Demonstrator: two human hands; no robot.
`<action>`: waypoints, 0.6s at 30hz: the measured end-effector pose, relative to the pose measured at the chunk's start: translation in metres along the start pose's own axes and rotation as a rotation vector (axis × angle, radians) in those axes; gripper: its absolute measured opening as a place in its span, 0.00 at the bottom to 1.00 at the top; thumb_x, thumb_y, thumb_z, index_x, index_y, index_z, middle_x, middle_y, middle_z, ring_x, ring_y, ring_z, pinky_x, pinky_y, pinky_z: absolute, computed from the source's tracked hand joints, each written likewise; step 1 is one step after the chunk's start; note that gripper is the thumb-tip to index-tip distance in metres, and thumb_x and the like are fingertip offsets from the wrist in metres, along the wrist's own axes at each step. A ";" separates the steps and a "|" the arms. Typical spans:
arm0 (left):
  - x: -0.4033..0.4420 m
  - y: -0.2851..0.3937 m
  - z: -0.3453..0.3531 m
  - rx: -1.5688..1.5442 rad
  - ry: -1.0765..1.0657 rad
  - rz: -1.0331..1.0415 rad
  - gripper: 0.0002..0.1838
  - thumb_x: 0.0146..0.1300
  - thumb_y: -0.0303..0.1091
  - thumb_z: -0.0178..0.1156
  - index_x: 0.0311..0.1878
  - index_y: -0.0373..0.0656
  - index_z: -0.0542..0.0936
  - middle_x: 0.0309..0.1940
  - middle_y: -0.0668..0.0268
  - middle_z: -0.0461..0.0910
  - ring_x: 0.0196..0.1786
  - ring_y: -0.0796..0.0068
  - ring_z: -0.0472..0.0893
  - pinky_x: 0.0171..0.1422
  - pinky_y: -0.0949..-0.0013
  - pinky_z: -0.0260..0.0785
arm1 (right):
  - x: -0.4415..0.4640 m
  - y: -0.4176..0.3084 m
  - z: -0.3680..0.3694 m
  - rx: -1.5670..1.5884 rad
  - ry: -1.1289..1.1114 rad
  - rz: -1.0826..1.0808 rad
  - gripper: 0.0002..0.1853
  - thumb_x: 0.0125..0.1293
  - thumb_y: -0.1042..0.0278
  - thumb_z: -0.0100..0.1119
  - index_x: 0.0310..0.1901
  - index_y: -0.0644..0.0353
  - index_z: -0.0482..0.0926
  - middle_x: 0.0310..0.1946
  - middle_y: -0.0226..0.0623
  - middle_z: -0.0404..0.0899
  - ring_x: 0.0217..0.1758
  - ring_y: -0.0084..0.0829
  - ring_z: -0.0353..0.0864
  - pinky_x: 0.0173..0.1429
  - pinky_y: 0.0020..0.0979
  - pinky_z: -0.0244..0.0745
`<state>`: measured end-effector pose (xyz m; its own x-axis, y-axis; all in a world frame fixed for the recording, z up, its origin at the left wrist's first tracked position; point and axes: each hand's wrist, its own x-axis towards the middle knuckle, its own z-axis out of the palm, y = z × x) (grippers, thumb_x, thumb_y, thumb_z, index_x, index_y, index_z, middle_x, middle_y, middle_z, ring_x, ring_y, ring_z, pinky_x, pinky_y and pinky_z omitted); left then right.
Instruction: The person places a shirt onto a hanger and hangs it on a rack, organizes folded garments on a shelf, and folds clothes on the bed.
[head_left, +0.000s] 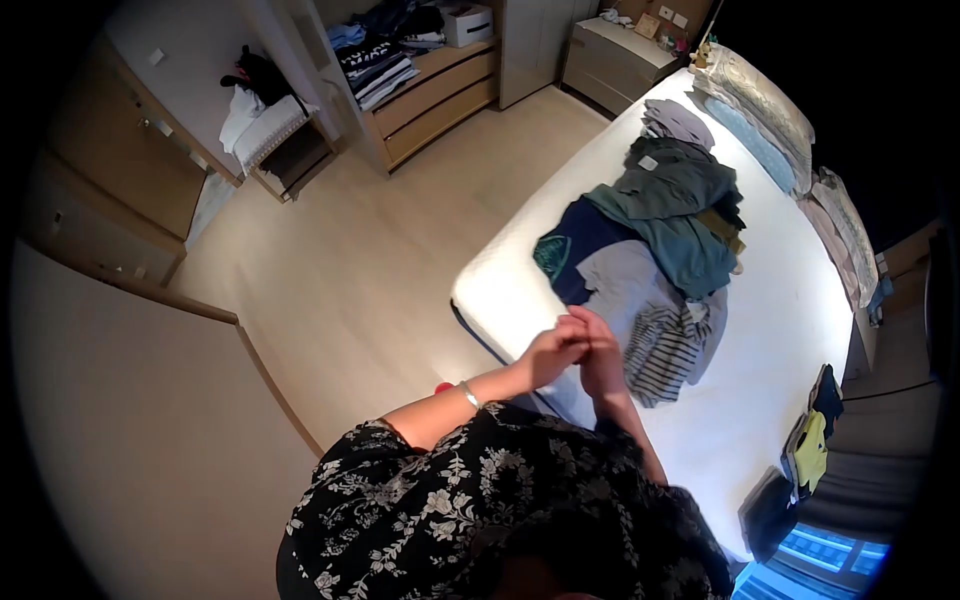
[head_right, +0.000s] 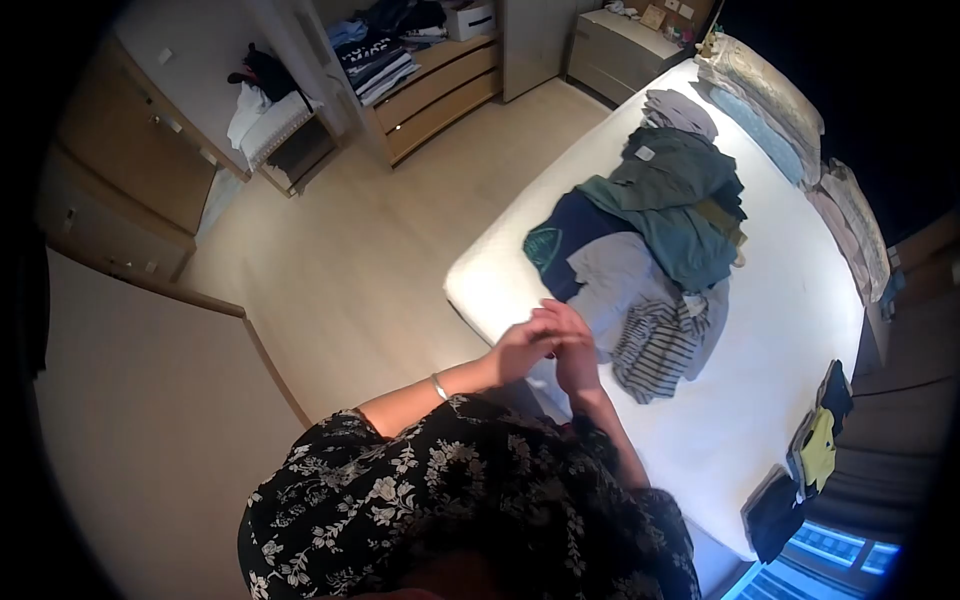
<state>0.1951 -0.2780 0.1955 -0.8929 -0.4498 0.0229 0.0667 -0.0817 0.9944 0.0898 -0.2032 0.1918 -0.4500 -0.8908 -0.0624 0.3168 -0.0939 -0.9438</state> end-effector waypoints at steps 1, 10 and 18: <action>-0.007 0.011 -0.024 -0.054 0.038 0.043 0.09 0.64 0.23 0.51 0.47 0.38 0.75 0.38 0.66 0.76 0.42 0.79 0.75 0.47 0.75 0.69 | 0.013 -0.002 0.028 -0.132 -0.041 0.000 0.18 0.71 0.58 0.44 0.52 0.63 0.73 0.42 0.33 0.77 0.39 0.21 0.75 0.41 0.20 0.70; -0.042 0.035 -0.190 0.150 0.255 -0.044 0.14 0.57 0.21 0.49 0.48 0.38 0.72 0.38 0.62 0.76 0.41 0.74 0.76 0.47 0.73 0.70 | 0.098 0.056 0.175 -0.034 -0.186 0.196 0.16 0.71 0.61 0.46 0.50 0.65 0.74 0.41 0.36 0.77 0.42 0.23 0.74 0.48 0.23 0.69; 0.001 0.095 -0.314 0.388 0.378 -0.099 0.12 0.59 0.25 0.50 0.47 0.38 0.72 0.32 0.65 0.76 0.35 0.78 0.74 0.39 0.73 0.68 | 0.218 0.038 0.267 0.084 -0.315 -0.003 0.14 0.71 0.65 0.45 0.50 0.66 0.73 0.42 0.35 0.76 0.45 0.24 0.73 0.52 0.24 0.67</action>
<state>0.3403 -0.5652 0.2578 -0.6597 -0.7505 -0.0400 -0.2420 0.1617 0.9567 0.2265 -0.5202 0.2294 -0.1744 -0.9831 0.0566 0.3893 -0.1216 -0.9131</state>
